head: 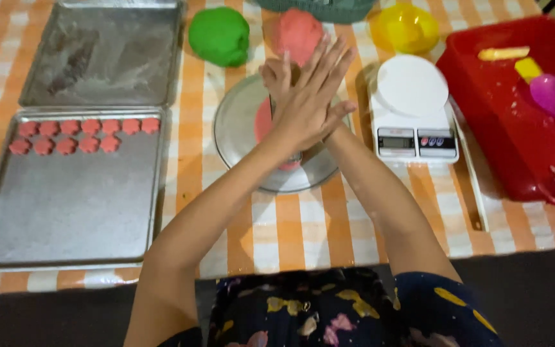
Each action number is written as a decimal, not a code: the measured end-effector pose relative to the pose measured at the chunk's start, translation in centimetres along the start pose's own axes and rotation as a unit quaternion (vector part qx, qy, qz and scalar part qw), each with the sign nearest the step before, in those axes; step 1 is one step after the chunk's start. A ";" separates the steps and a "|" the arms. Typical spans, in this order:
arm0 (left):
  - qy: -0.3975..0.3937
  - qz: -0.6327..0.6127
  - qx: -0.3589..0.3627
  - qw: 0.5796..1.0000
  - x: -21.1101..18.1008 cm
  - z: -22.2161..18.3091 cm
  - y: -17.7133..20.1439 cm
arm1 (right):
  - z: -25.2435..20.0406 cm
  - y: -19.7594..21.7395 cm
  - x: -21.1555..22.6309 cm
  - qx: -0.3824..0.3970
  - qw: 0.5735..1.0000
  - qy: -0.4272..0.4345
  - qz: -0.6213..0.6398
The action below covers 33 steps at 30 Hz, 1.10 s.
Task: The person is preparing small star-shaped dough pieces by weighing, rolling, flattening, and cutting colored dough on a table.
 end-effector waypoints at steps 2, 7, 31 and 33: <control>0.014 -0.005 0.014 1.000 0.2 -0.2 -1.1 | -1.2 -0.2 -1.4 -0.006 1.000 -0.007 -0.005; 0.038 0.046 0.037 0.998 0.5 -0.1 -0.3 | -1.6 -0.1 -2.2 -0.031 0.999 -0.007 -0.010; 0.145 -0.123 0.120 0.974 2.3 -0.6 -5.2 | 0.6 5.3 -4.6 -0.060 0.991 0.051 -0.111; 0.134 -0.085 0.119 0.980 2.2 -0.4 -5.1 | -1.6 5.1 -4.9 0.164 0.977 0.064 -0.117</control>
Point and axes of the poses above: each hand's wrist, its own z-axis towards the middle knuckle, its own y-axis out of the back of the hand, x = y × z, the point moved 3 cm from there along z, towards the middle knuckle, and after that the axes turned 4 degrees about -y, right-handed, at the moved point
